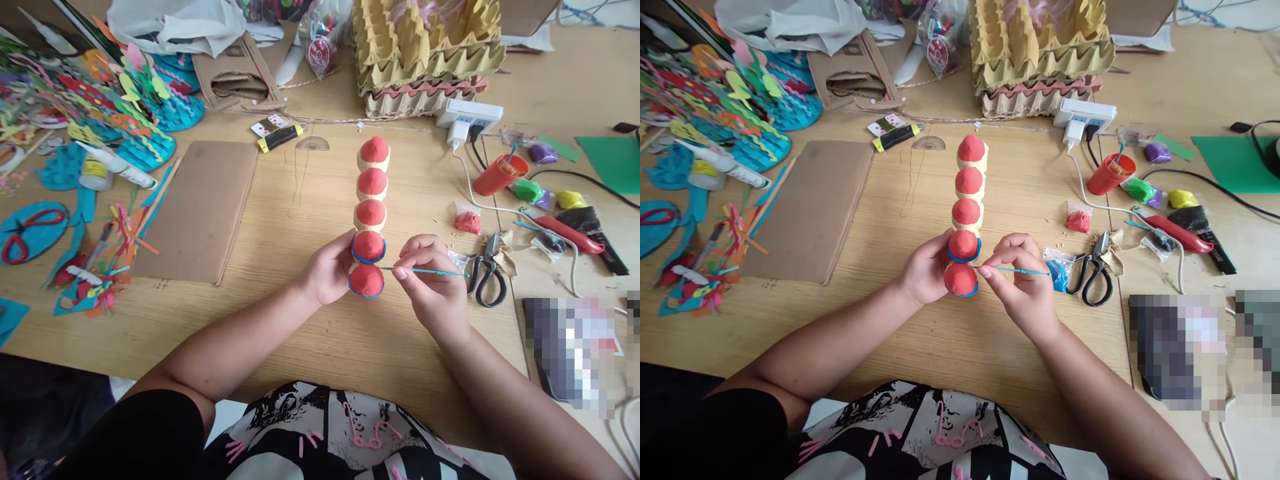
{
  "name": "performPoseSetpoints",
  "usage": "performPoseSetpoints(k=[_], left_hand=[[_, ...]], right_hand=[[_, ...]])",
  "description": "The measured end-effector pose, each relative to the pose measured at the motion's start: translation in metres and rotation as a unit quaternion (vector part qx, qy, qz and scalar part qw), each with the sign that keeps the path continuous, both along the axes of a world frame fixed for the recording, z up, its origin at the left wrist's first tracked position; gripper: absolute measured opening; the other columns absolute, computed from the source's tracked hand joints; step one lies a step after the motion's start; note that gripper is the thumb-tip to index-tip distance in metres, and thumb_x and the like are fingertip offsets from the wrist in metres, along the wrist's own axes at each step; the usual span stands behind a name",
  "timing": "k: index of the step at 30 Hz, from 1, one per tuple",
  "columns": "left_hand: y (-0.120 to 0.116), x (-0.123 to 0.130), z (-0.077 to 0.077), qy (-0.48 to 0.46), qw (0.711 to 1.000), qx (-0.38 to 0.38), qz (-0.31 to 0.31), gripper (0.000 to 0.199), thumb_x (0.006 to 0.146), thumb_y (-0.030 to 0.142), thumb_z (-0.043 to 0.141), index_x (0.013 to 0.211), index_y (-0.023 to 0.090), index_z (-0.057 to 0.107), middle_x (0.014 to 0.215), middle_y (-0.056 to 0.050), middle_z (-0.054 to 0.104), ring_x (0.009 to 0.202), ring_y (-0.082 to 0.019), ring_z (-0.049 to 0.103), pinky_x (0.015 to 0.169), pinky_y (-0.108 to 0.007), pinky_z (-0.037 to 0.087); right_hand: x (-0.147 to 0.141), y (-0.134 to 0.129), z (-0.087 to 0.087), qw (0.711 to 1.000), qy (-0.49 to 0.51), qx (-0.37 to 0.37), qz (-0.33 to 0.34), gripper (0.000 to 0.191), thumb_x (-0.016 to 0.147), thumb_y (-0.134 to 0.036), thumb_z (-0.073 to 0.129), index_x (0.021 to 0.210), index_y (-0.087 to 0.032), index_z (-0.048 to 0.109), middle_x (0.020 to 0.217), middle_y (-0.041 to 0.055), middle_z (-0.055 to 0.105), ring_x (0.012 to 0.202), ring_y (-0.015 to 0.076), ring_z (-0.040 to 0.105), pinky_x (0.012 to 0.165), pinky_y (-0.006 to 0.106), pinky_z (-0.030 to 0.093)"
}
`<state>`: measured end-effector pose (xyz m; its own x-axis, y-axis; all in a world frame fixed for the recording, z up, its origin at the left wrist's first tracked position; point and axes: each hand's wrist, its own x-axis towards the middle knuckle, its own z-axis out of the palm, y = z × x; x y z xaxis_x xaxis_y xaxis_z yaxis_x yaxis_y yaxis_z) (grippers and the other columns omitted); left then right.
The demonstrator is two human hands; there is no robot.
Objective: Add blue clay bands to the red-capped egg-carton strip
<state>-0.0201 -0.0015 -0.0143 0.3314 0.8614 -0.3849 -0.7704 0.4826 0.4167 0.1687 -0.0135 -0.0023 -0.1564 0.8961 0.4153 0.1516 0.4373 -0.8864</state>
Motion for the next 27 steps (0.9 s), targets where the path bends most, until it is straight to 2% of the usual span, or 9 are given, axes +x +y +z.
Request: performPoseSetpoints(k=[3,7,10,17,27], left_hand=[[-0.0018,0.0018,0.0025,-0.002,1.0,-0.005,-0.003,0.024,0.104,0.029,0.059,0.094,0.014,0.075,0.087,-0.002,0.076,0.074,-0.011,0.07,0.071,-0.022,0.055],[-0.0028,0.0027,0.0061,-0.002,1.0,-0.01,-0.022,0.032,0.107,0.032,0.054,0.093,0.013,0.075,0.087,-0.004,0.077,0.075,-0.012,0.071,0.073,-0.024,0.056],[-0.0034,0.0028,0.0074,-0.001,1.0,-0.002,-0.027,0.035,0.108,0.034,0.051,0.093,0.013,0.075,0.086,-0.005,0.076,0.074,-0.013,0.07,0.072,-0.025,0.055],[-0.0053,0.0029,0.0074,-0.006,0.999,0.009,-0.04,0.029,0.104,0.036,0.06,0.093,0.014,0.075,0.087,-0.004,0.076,0.075,-0.013,0.07,0.074,-0.026,0.053],[-0.006,0.0031,0.0097,-0.019,0.999,0.016,-0.048,0.027,0.103,0.035,0.062,0.09,0.015,0.074,0.083,-0.003,0.075,0.072,-0.013,0.068,0.072,-0.027,0.052]], right_hand=[[0.0011,-0.0006,0.0041,0.999,-0.04,0.032,-0.016,0.009,0.092,-0.032,0.081,0.086,-0.027,0.076,0.094,0.0026,0.06,0.091,0.0197,0.062,0.085,0.041,0.052],[0.0012,0.0,0.0065,0.996,-0.058,0.058,-0.033,0.011,0.09,-0.035,0.083,0.084,-0.028,0.078,0.091,0.0021,0.058,0.086,0.0191,0.06,0.08,0.04,0.052],[0.0013,0.0006,0.0065,0.996,-0.051,0.065,-0.025,0.008,0.09,-0.032,0.084,0.084,-0.028,0.079,0.091,0.0016,0.057,0.086,0.0182,0.059,0.079,0.039,0.052],[0.0016,0.0002,0.0071,0.995,-0.052,0.079,-0.013,0.005,0.09,-0.032,0.083,0.086,-0.03,0.08,0.092,0.0009,0.057,0.087,0.0175,0.059,0.08,0.039,0.051],[0.0009,0.0007,0.0083,0.994,-0.057,0.093,-0.008,0.004,0.089,-0.031,0.084,0.088,-0.033,0.081,0.092,0.0007,0.057,0.086,0.0176,0.058,0.078,0.039,0.051]])
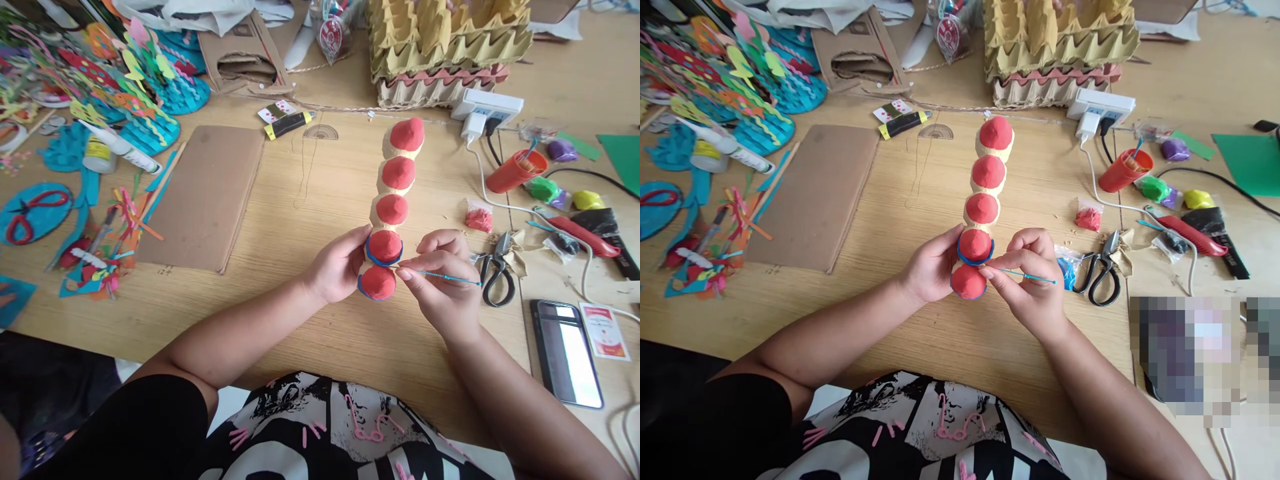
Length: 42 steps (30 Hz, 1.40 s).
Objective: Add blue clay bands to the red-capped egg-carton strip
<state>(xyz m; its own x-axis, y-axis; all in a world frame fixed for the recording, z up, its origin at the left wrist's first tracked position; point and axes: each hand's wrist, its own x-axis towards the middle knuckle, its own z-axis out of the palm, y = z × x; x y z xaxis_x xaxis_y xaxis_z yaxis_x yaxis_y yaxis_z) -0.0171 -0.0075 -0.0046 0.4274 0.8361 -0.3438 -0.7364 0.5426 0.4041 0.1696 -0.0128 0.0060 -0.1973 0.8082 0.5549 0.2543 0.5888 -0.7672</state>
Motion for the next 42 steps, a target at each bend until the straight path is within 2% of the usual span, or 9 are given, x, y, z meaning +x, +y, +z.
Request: performPoseSetpoints(k=[7,15,19,22,28,35,39,42], left_hand=[[0.0,0.001,0.003,0.004,1.0,0.002,0.0,0.029,0.103,0.036,0.062,0.088,0.015,0.074,0.082,-0.003,0.074,0.073,-0.014,0.068,0.074,-0.027,0.052],[-0.001,0.001,0.0,0.007,1.0,0.011,-0.014,0.031,0.103,0.038,0.06,0.089,0.015,0.074,0.085,-0.004,0.076,0.074,-0.015,0.071,0.077,-0.028,0.055],[-0.003,0.0,-0.002,0.003,1.0,0.012,-0.024,0.031,0.102,0.04,0.062,0.089,0.015,0.074,0.084,-0.005,0.076,0.076,-0.016,0.073,0.077,-0.029,0.057],[-0.003,0.0,0.0,0.005,1.0,0.007,-0.013,0.029,0.102,0.038,0.063,0.089,0.015,0.074,0.083,-0.004,0.076,0.074,-0.015,0.072,0.074,-0.027,0.056],[0.0,0.001,0.003,0.006,1.0,-0.005,0.007,0.029,0.103,0.033,0.061,0.084,0.014,0.071,0.08,-0.002,0.073,0.068,-0.012,0.068,0.068,-0.025,0.052],[0.001,0.002,0.003,0.034,0.999,0.005,0.033,0.025,0.101,0.031,0.065,0.082,0.015,0.07,0.075,0.0,0.07,0.064,-0.011,0.064,0.063,-0.023,0.048],[0.0,0.002,0.002,0.054,0.998,0.031,0.021,0.026,0.098,0.035,0.07,0.083,0.014,0.071,0.075,-0.002,0.071,0.064,-0.011,0.064,0.061,-0.023,0.049],[-0.001,0.002,0.002,0.055,0.998,0.037,0.005,0.026,0.097,0.036,0.071,0.085,0.014,0.072,0.077,-0.004,0.073,0.065,-0.013,0.067,0.063,-0.023,0.051]], right_hand=[[0.0,-0.001,-0.002,0.999,-0.036,0.025,-0.026,0.005,0.089,-0.035,0.084,0.086,-0.033,0.081,0.09,0.0023,0.058,0.083,0.0198,0.06,0.075,0.042,0.052],[0.001,-0.001,-0.007,0.991,-0.051,0.119,-0.04,0.017,0.085,-0.024,0.088,0.094,-0.035,0.079,0.087,0.0012,0.054,0.081,0.019,0.06,0.067,0.037,0.049],[0.002,-0.001,-0.008,0.984,-0.069,0.154,-0.05,0.014,0.085,-0.025,0.086,0.093,-0.034,0.078,0.084,0.0013,0.055,0.08,0.0195,0.061,0.065,0.037,0.048],[0.003,0.0,-0.007,0.983,-0.084,0.151,-0.061,0.011,0.087,-0.029,0.085,0.092,-0.035,0.078,0.084,0.0017,0.054,0.079,0.0204,0.061,0.065,0.039,0.049],[0.003,0.001,-0.002,0.982,-0.122,0.147,-0.004,0.014,0.092,-0.027,0.075,0.104,-0.033,0.073,0.089,0.0038,0.057,0.083,0.0226,0.061,0.07,0.042,0.051],[0.007,0.0,0.012,0.991,-0.076,0.114,0.0,0.016,0.088,-0.02,0.082,0.095,-0.03,0.072,0.086,0.0022,0.056,0.078,0.0199,0.059,0.066,0.038,0.048],[0.018,0.004,0.027,0.988,-0.106,0.108,0.024,0.016,0.086,-0.025,0.087,0.095,-0.035,0.077,0.089,0.0032,0.056,0.083,0.022,0.06,0.069,0.041,0.049],[0.021,0.006,0.033,0.985,-0.126,0.113,0.034,0.014,0.086,-0.028,0.088,0.094,-0.036,0.08,0.092,0.0035,0.056,0.088,0.0224,0.062,0.073,0.042,0.05]])
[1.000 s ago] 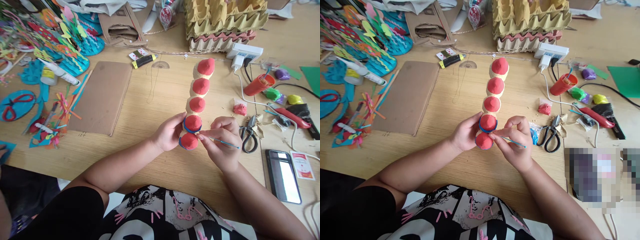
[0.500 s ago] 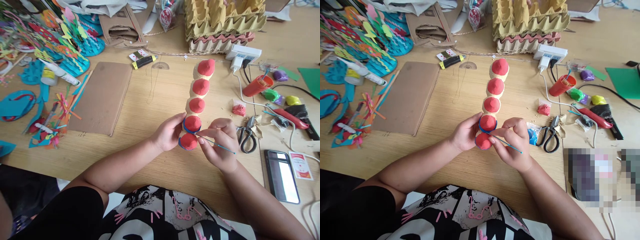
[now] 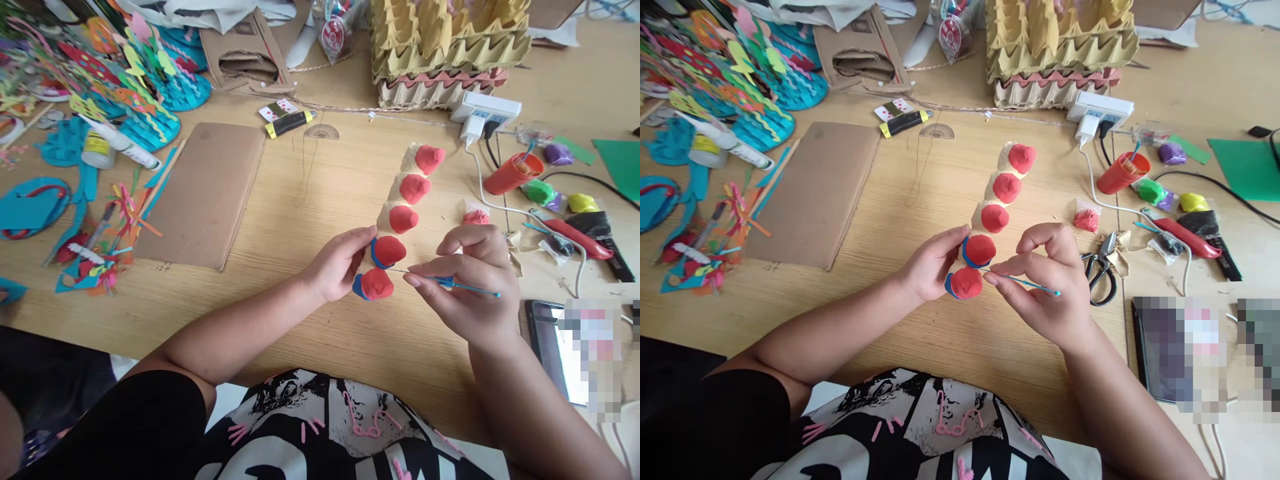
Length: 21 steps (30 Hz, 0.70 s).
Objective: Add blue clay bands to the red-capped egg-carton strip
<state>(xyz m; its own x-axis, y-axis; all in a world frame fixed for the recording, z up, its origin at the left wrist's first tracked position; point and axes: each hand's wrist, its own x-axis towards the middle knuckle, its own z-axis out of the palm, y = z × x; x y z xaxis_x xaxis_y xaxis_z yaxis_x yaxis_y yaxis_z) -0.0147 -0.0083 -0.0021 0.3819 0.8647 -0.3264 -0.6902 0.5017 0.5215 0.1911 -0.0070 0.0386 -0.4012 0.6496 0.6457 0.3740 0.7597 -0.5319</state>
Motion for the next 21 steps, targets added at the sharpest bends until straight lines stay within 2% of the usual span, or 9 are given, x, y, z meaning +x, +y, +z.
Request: performPoseSetpoints(k=[9,15,21], left_hand=[[-0.001,0.001,0.0,0.0,1.0,0.017,-0.003,0.027,0.099,0.036,0.069,0.084,0.014,0.074,0.076,-0.006,0.075,0.066,-0.014,0.071,0.067,-0.025,0.054],[-0.001,0.002,0.003,0.014,1.0,0.025,-0.001,0.031,0.1,0.035,0.067,0.08,0.013,0.075,0.071,-0.006,0.072,0.065,-0.013,0.069,0.064,-0.023,0.053],[-0.001,0.002,0.002,0.006,0.999,0.033,-0.002,0.028,0.097,0.036,0.071,0.082,0.013,0.075,0.072,-0.005,0.073,0.066,-0.014,0.07,0.063,-0.023,0.054]], right_hand=[[-0.002,-0.002,-0.008,0.998,-0.049,0.014,-0.031,0.006,0.088,-0.034,0.085,0.09,-0.035,0.08,0.091,0.0048,0.057,0.087,0.0238,0.062,0.076,0.044,0.05],[-0.005,-0.002,-0.009,0.999,-0.039,0.018,-0.024,0.008,0.088,-0.032,0.085,0.092,-0.036,0.079,0.092,0.0039,0.057,0.087,0.0234,0.063,0.076,0.043,0.048],[-0.002,-0.002,-0.009,0.996,-0.08,0.035,-0.035,0.017,0.085,-0.032,0.089,0.096,-0.037,0.077,0.096,0.0043,0.06,0.091,0.0248,0.063,0.081,0.044,0.046]])
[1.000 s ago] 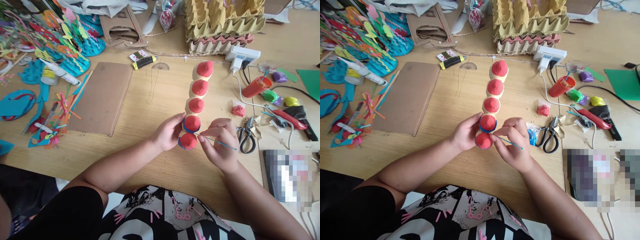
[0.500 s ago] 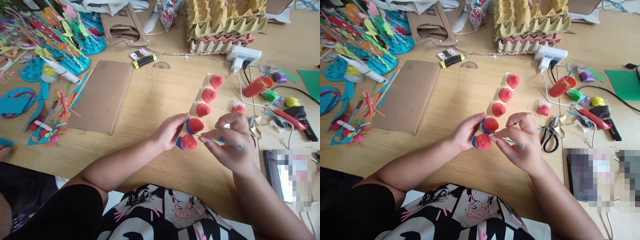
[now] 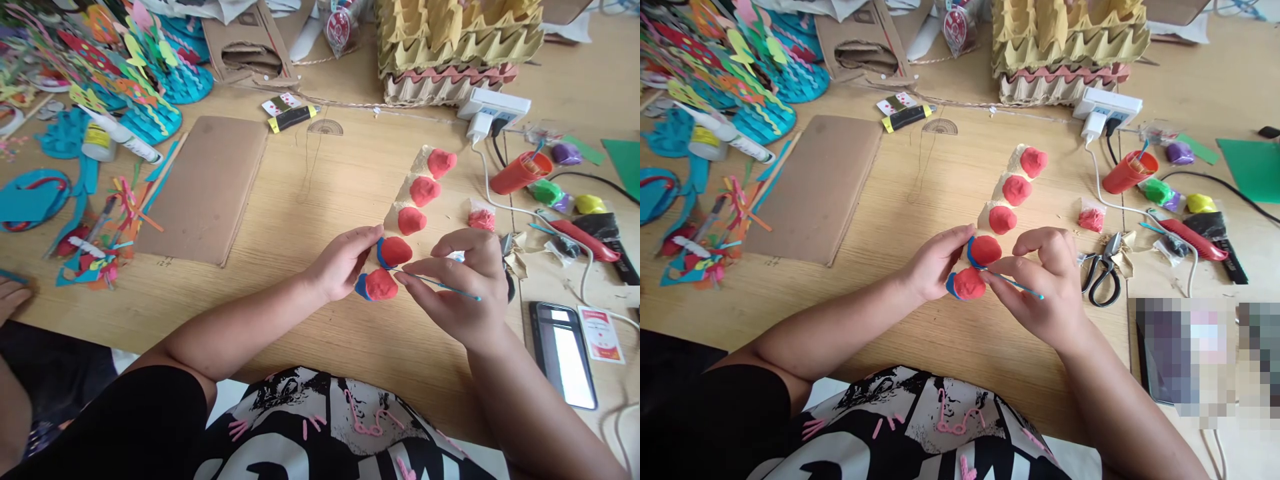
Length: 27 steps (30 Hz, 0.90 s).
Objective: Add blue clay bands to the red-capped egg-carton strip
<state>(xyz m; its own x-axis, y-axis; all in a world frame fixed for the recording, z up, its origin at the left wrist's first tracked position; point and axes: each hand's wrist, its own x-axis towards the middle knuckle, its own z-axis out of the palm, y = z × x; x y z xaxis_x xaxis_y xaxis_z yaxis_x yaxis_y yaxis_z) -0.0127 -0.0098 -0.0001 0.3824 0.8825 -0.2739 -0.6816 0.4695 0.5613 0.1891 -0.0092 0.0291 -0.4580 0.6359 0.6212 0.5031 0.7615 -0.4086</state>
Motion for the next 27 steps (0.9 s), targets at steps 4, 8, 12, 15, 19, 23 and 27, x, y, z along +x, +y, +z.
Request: performPoseSetpoints(k=[4,8,12,15,19,23,27], left_hand=[[-0.001,0.0,0.001,-0.002,1.0,-0.006,-0.007,0.024,0.096,0.034,0.072,0.083,0.014,0.075,0.075,-0.005,0.076,0.067,-0.013,0.071,0.063,-0.023,0.055],[-0.001,0.001,0.004,0.029,0.999,-0.018,-0.021,0.028,0.095,0.036,0.073,0.08,0.012,0.073,0.074,-0.005,0.075,0.063,-0.012,0.068,0.061,-0.022,0.055],[-0.003,0.002,0.004,0.051,0.998,-0.029,-0.019,0.029,0.094,0.036,0.075,0.078,0.013,0.07,0.069,-0.003,0.072,0.058,-0.01,0.065,0.057,-0.021,0.052],[-0.004,0.003,0.002,0.068,0.997,-0.039,-0.008,0.027,0.094,0.034,0.075,0.077,0.014,0.068,0.068,-0.001,0.069,0.056,-0.008,0.062,0.055,-0.02,0.05],[-0.004,0.004,-0.001,0.104,0.994,-0.038,0.016,0.025,0.094,0.032,0.074,0.076,0.015,0.067,0.065,0.001,0.065,0.054,-0.007,0.058,0.053,-0.019,0.046],[-0.004,0.003,-0.002,0.124,0.991,-0.035,0.021,0.027,0.096,0.034,0.071,0.077,0.015,0.067,0.066,0.001,0.064,0.054,-0.006,0.057,0.054,-0.019,0.045],[-0.003,0.003,-0.002,0.121,0.992,-0.038,0.016,0.027,0.096,0.035,0.071,0.078,0.015,0.067,0.068,0.0,0.066,0.055,-0.007,0.058,0.054,-0.02,0.046]], right_hand=[[0.004,-0.001,0.003,0.998,-0.047,0.043,0.009,0.021,0.085,-0.03,0.089,0.1,-0.035,0.074,0.103,0.0062,0.062,0.098,0.0268,0.063,0.083,0.045,0.048],[0.005,-0.001,0.005,0.996,-0.057,0.064,0.027,0.022,0.088,-0.025,0.086,0.102,-0.034,0.071,0.103,0.0053,0.061,0.1,0.0256,0.064,0.081,0.042,0.05],[0.003,-0.002,0.006,0.995,-0.063,0.069,0.042,0.022,0.089,-0.018,0.083,0.102,-0.031,0.071,0.104,0.0048,0.06,0.103,0.025,0.064,0.082,0.041,0.049],[0.001,-0.003,0.007,0.994,-0.066,0.073,0.046,0.022,0.088,-0.013,0.082,0.099,-0.028,0.07,0.104,0.0047,0.06,0.102,0.0246,0.063,0.083,0.042,0.049],[0.001,-0.002,0.009,0.996,-0.065,0.042,0.045,0.019,0.088,-0.016,0.083,0.096,-0.026,0.069,0.105,0.0047,0.058,0.101,0.0236,0.063,0.082,0.041,0.048],[0.005,0.002,0.011,0.997,-0.031,-0.007,0.07,0.016,0.089,-0.017,0.081,0.095,-0.026,0.069,0.106,0.0044,0.056,0.101,0.0221,0.063,0.08,0.04,0.048],[0.006,0.004,0.011,0.997,-0.024,-0.001,0.075,0.017,0.089,-0.017,0.082,0.095,-0.028,0.07,0.105,0.0039,0.056,0.102,0.022,0.063,0.082,0.041,0.049]])
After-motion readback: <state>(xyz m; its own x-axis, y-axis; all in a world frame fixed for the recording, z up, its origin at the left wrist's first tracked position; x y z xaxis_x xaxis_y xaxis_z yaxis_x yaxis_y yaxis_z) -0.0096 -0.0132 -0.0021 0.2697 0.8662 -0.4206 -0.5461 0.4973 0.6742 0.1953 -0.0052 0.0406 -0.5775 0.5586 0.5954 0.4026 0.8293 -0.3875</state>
